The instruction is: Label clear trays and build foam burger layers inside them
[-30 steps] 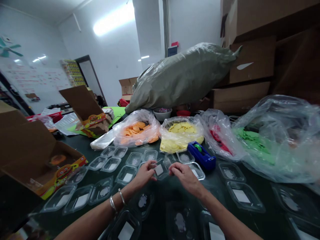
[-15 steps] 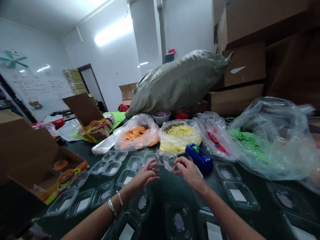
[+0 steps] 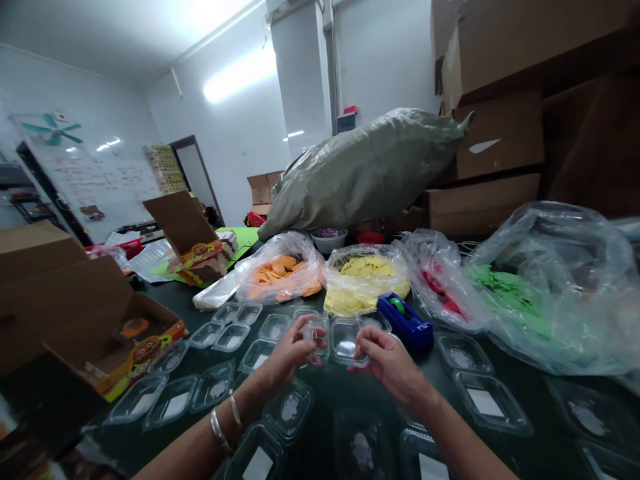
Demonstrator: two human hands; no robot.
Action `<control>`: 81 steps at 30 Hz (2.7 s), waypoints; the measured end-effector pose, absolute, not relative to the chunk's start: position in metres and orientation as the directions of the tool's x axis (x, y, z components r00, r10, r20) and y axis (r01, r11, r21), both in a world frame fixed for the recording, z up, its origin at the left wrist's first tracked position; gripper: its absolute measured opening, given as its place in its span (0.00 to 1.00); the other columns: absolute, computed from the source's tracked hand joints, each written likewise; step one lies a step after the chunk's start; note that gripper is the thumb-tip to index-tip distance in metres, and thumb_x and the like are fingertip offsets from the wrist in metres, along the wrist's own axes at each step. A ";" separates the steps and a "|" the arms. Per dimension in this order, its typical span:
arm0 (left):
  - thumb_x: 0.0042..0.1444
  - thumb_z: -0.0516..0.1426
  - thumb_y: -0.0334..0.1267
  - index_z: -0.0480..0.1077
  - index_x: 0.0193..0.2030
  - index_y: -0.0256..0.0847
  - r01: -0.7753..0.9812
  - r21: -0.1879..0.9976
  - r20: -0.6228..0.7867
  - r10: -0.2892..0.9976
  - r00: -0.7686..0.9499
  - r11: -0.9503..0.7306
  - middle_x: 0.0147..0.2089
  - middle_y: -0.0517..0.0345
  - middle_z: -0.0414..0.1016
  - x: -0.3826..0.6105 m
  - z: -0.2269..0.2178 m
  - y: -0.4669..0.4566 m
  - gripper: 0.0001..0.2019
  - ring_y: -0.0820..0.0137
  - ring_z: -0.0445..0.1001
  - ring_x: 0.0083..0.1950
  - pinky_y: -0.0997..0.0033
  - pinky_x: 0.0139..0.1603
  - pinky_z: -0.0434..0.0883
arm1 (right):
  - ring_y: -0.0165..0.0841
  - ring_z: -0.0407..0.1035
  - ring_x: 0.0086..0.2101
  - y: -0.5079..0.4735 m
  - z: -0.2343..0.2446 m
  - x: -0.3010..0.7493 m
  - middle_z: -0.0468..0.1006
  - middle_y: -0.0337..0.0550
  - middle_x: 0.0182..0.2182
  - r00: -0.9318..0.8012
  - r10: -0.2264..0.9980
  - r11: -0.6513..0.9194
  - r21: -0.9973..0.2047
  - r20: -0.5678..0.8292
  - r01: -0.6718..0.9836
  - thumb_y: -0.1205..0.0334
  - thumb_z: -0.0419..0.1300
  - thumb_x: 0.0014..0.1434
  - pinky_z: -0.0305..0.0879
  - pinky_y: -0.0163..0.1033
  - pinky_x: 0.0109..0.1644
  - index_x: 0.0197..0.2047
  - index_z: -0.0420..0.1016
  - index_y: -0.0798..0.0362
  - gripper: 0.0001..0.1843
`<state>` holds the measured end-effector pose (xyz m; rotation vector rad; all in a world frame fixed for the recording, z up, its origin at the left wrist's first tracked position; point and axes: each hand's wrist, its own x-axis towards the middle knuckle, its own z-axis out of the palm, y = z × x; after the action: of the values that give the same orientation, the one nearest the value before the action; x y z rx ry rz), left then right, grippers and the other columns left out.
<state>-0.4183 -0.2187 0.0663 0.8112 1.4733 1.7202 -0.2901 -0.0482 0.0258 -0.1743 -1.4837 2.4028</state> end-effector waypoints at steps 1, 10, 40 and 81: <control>0.44 0.60 0.36 0.61 0.54 0.40 -0.232 0.962 0.007 0.865 -0.502 -0.143 0.46 0.51 0.69 -0.416 0.069 -0.224 0.27 0.64 0.72 0.43 0.70 0.35 0.68 | 0.29 0.64 0.29 -0.047 0.026 -0.288 0.68 0.35 0.26 -0.947 0.319 -0.471 -0.861 0.039 -0.194 0.53 0.68 0.51 0.74 0.45 0.37 0.32 0.73 0.52 0.13; 0.44 0.59 0.47 0.64 0.56 0.47 -0.243 0.941 0.045 0.802 -0.596 -0.234 0.51 0.50 0.71 -0.426 0.103 -0.317 0.29 0.57 0.70 0.49 0.68 0.35 0.69 | 0.24 0.59 0.21 0.019 0.042 -0.266 0.61 0.30 0.19 -0.871 0.488 -0.573 -0.774 -0.057 -0.270 0.60 0.71 0.46 0.66 0.29 0.24 0.29 0.72 0.52 0.12; 0.32 0.70 0.35 0.63 0.62 0.45 0.924 0.323 -0.210 0.967 -0.142 0.206 0.65 0.43 0.59 -0.447 0.031 -0.155 0.45 0.45 0.54 0.66 0.47 0.62 0.56 | 0.37 0.73 0.32 -0.002 0.039 -0.119 0.76 0.38 0.27 -0.641 0.749 -0.532 -0.727 -0.166 -0.434 0.57 0.70 0.48 0.75 0.47 0.38 0.34 0.75 0.48 0.11; 0.55 0.55 0.46 0.67 0.50 0.37 0.515 0.855 -0.160 0.916 0.369 -0.058 0.31 0.59 0.71 -0.052 0.062 0.016 0.19 0.69 0.71 0.31 0.73 0.27 0.67 | 0.34 0.74 0.29 -0.110 -0.048 0.184 0.77 0.38 0.32 0.102 0.984 -0.063 -0.826 -0.144 -0.560 0.57 0.72 0.46 0.71 0.38 0.32 0.48 0.73 0.47 0.25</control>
<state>-0.0522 0.0162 0.0619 1.7115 1.2753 0.5470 0.1841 -0.1101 -0.0479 -0.9017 -0.6179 1.4054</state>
